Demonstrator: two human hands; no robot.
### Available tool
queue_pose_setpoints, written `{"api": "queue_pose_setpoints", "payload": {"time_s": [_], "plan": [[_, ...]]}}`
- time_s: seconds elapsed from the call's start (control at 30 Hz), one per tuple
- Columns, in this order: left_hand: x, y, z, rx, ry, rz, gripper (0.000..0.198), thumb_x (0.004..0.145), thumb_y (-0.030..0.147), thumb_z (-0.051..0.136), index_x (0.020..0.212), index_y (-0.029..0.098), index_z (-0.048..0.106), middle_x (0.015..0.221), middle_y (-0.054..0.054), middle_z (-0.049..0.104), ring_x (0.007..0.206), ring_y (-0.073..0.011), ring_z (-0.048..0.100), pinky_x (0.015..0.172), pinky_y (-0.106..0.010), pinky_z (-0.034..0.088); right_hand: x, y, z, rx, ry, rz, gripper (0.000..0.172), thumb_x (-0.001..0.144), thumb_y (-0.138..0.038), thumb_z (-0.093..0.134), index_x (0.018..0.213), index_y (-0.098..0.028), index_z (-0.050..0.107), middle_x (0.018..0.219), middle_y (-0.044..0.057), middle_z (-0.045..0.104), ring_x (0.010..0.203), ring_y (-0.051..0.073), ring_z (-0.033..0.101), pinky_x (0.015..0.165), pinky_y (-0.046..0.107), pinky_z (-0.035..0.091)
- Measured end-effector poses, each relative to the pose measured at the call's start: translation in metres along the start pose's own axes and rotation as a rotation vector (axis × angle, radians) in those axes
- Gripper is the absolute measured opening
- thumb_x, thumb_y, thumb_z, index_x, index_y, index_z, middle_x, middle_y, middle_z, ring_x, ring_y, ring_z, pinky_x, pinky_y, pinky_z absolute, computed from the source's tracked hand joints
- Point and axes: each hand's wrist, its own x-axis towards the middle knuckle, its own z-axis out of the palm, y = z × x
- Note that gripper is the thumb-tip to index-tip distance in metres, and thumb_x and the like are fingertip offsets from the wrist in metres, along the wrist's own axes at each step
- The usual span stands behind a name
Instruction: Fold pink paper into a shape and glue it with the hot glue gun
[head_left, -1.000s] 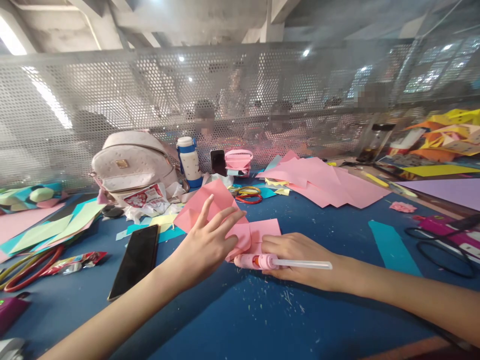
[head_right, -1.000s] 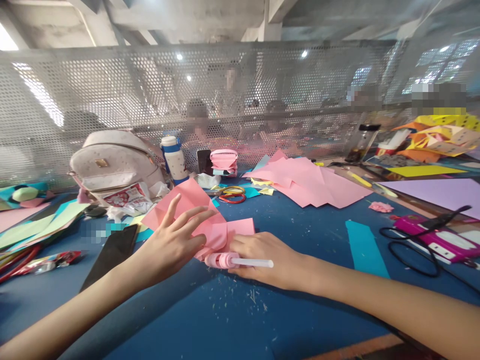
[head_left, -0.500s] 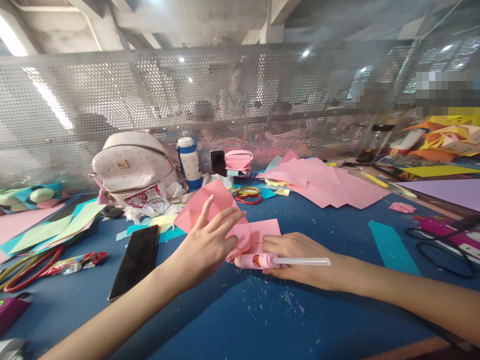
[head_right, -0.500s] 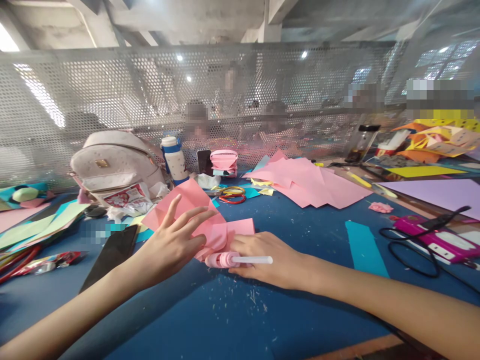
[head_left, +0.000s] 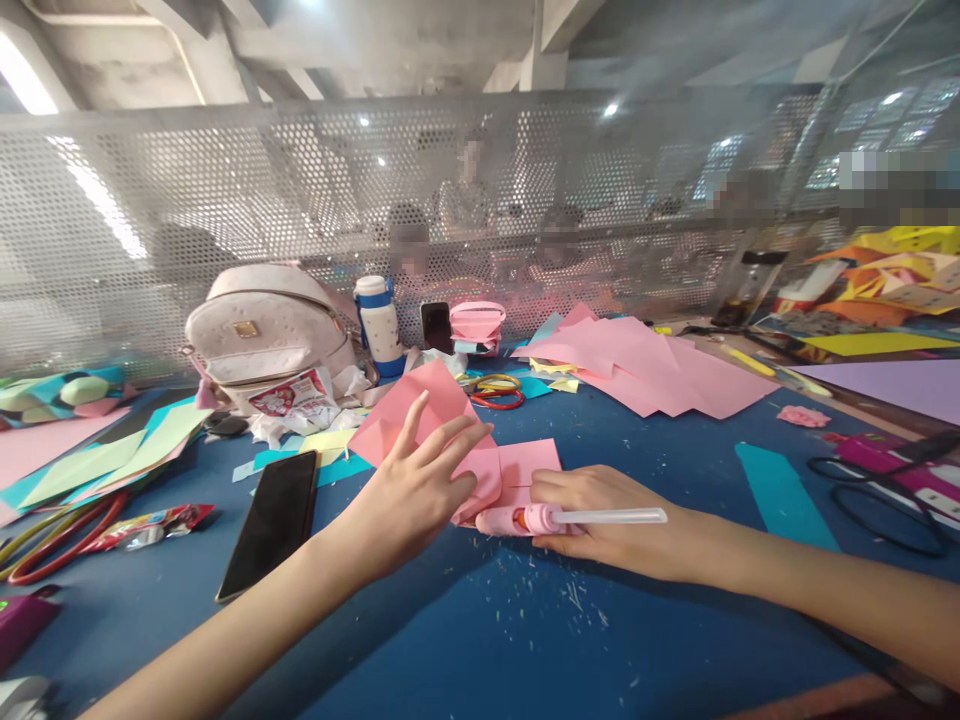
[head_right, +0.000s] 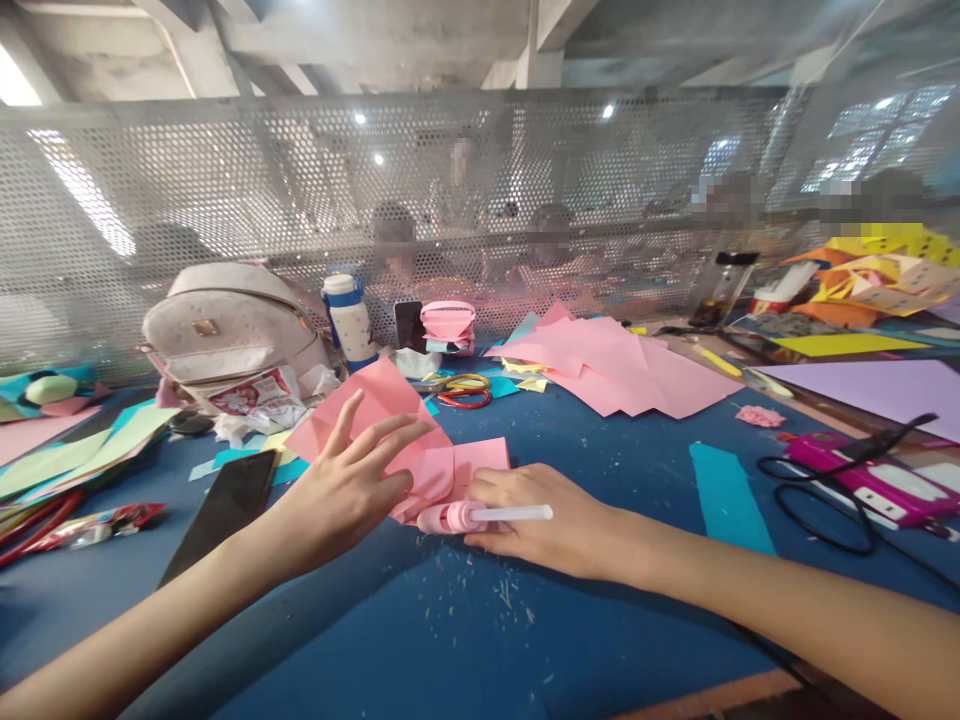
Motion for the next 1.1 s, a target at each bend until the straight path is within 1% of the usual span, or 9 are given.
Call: {"api": "queue_pose_setpoints", "payload": {"time_s": [0.13, 0.37, 0.6, 0.7, 0.83, 0.97, 1.1], "plan": [[-0.0004, -0.0001, 0.0010, 0.006, -0.013, -0.001, 0.008, 0.086, 0.015, 0.058, 0.078, 0.017, 0.061, 0.145, -0.014, 0.046, 0.134, -0.0317, 0.041, 0.115, -0.068, 0.004, -0.0008, 0.0015, -0.0003, -0.026, -0.013, 0.013, 0.026, 0.098, -0.041, 0.045, 0.095, -0.020, 0.060, 0.088, 0.001, 0.061, 0.076, 0.016, 0.060, 0.064, 0.027, 0.042], [-0.0009, 0.0005, 0.0018, 0.018, -0.031, -0.005, 0.010, 0.087, 0.015, 0.056, 0.079, 0.018, 0.060, 0.147, -0.014, 0.044, 0.136, -0.0308, 0.039, 0.115, -0.068, 0.004, -0.0042, 0.0038, -0.0014, -0.060, -0.006, -0.004, 0.027, 0.098, -0.039, 0.046, 0.082, -0.020, 0.052, 0.082, -0.001, 0.056, 0.069, 0.014, 0.056, 0.060, 0.026, 0.039], [-0.0009, 0.0009, 0.0011, 0.013, -0.026, -0.007, 0.012, 0.089, 0.015, 0.053, 0.079, 0.018, 0.059, 0.147, -0.015, 0.043, 0.136, -0.0312, 0.039, 0.114, -0.069, 0.009, -0.0069, 0.0027, -0.0037, -0.059, -0.019, 0.013, 0.023, 0.097, -0.034, 0.049, 0.080, -0.020, 0.048, 0.081, 0.000, 0.055, 0.067, 0.013, 0.054, 0.060, 0.026, 0.038], [-0.0009, 0.0008, 0.0011, 0.007, -0.023, -0.002, 0.011, 0.088, 0.015, 0.054, 0.079, 0.018, 0.059, 0.146, -0.015, 0.044, 0.136, -0.0311, 0.039, 0.114, -0.068, 0.007, -0.0082, 0.0028, -0.0045, -0.075, -0.015, 0.007, 0.021, 0.097, -0.032, 0.051, 0.080, -0.020, 0.047, 0.082, 0.000, 0.056, 0.067, 0.014, 0.053, 0.059, 0.027, 0.036], [-0.0008, 0.0004, 0.0013, 0.015, -0.029, 0.006, 0.008, 0.086, 0.014, 0.056, 0.079, 0.017, 0.058, 0.147, -0.016, 0.043, 0.137, -0.0312, 0.038, 0.114, -0.068, 0.004, -0.0098, 0.0050, -0.0041, -0.068, -0.004, -0.012, 0.020, 0.096, -0.032, 0.052, 0.081, -0.020, 0.047, 0.082, -0.001, 0.056, 0.066, 0.013, 0.053, 0.058, 0.026, 0.034], [-0.0007, 0.0005, 0.0015, 0.018, -0.024, 0.004, 0.012, 0.089, 0.016, 0.052, 0.079, 0.018, 0.058, 0.147, -0.015, 0.043, 0.137, -0.0305, 0.039, 0.115, -0.067, 0.004, -0.0102, 0.0058, -0.0039, -0.056, 0.003, -0.045, 0.020, 0.097, -0.034, 0.050, 0.082, -0.020, 0.049, 0.082, -0.002, 0.057, 0.065, 0.012, 0.052, 0.057, 0.026, 0.033], [-0.0009, 0.0010, 0.0018, 0.021, -0.013, 0.005, 0.014, 0.091, 0.017, 0.050, 0.080, 0.017, 0.059, 0.146, -0.015, 0.044, 0.136, -0.0304, 0.039, 0.115, -0.067, 0.004, -0.0101, 0.0034, -0.0070, -0.055, -0.002, -0.036, 0.021, 0.097, -0.034, 0.049, 0.082, -0.020, 0.050, 0.081, -0.001, 0.056, 0.066, 0.013, 0.052, 0.058, 0.025, 0.034]]}}
